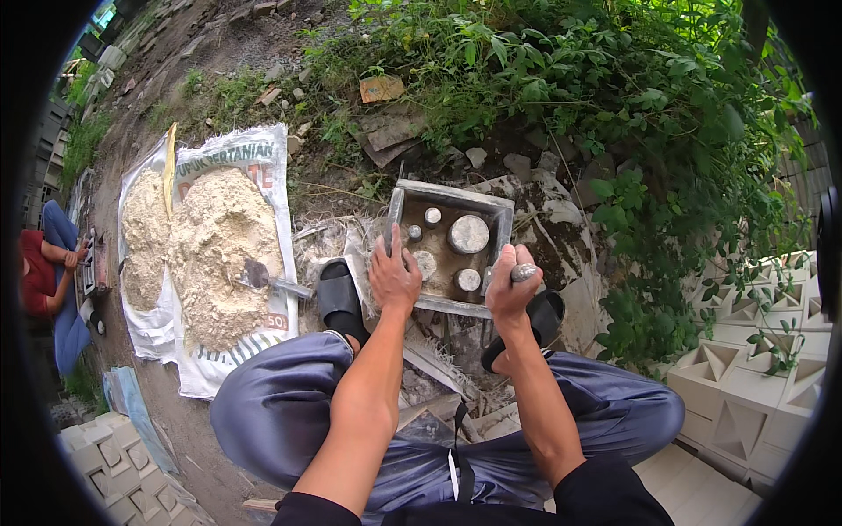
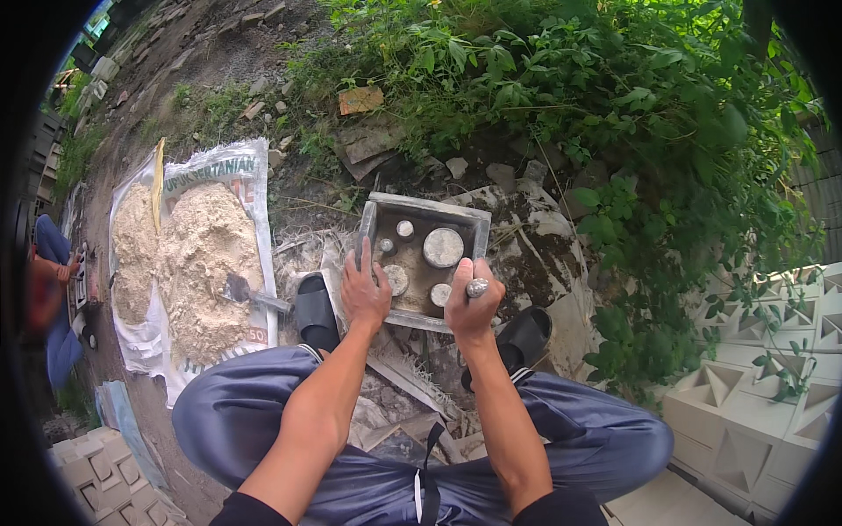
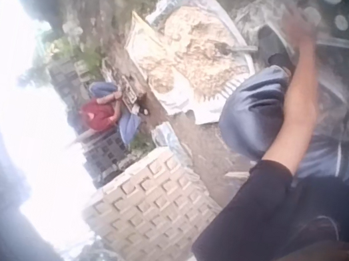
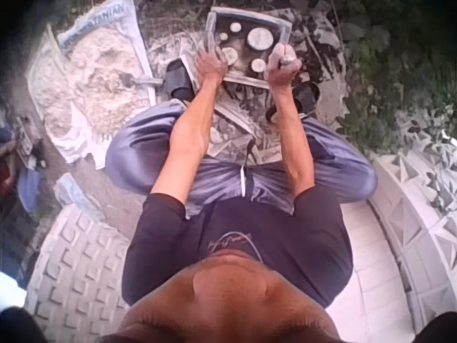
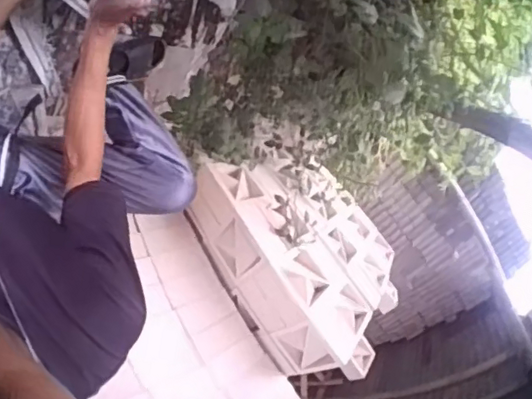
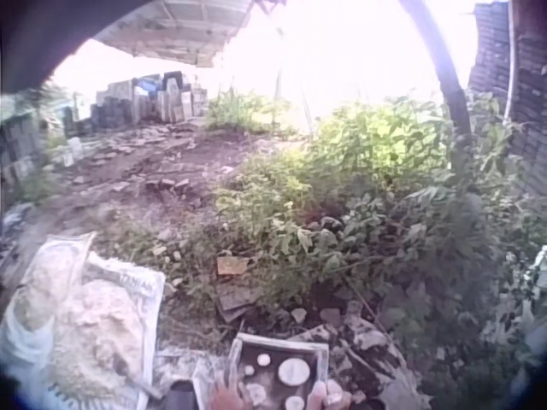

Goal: The person prepares a cement mold by placing small circular cylinders into a square frame, filling the spaces with a white powder using a trowel, and then compacting the mixture by hand.

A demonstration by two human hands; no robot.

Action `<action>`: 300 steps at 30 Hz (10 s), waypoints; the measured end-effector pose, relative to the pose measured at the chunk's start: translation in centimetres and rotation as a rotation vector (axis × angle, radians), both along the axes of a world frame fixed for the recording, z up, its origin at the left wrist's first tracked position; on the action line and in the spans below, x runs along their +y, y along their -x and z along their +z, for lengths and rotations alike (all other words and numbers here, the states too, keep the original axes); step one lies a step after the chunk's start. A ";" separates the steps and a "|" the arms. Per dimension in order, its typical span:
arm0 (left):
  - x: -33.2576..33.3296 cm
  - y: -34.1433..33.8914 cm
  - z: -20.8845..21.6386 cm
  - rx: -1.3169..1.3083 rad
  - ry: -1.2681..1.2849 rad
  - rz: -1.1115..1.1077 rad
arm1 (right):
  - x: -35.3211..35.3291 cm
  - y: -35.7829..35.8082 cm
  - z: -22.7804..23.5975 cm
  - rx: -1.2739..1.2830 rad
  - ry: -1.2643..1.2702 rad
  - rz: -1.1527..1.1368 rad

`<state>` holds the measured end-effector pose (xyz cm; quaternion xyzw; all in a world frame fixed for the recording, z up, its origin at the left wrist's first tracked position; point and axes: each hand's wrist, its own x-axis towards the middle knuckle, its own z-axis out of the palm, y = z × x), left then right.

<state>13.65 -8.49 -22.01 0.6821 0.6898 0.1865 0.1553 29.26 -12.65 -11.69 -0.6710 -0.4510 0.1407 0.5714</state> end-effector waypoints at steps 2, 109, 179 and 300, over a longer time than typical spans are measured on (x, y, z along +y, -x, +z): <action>-0.5 0.1 -0.2 0.000 0.033 0.004 | -0.8 0.5 -1.5 -0.091 -0.043 0.100; -0.1 0.3 0.6 0.004 0.051 0.000 | 3.4 -4.0 4.7 0.423 -0.111 -0.017; -0.1 0.6 -0.1 0.019 0.056 0.009 | 3.7 -2.2 2.3 0.152 0.044 0.123; 0.4 3.5 -0.9 -0.253 0.210 -0.046 | 1.6 3.6 -3.0 0.532 -0.205 -0.024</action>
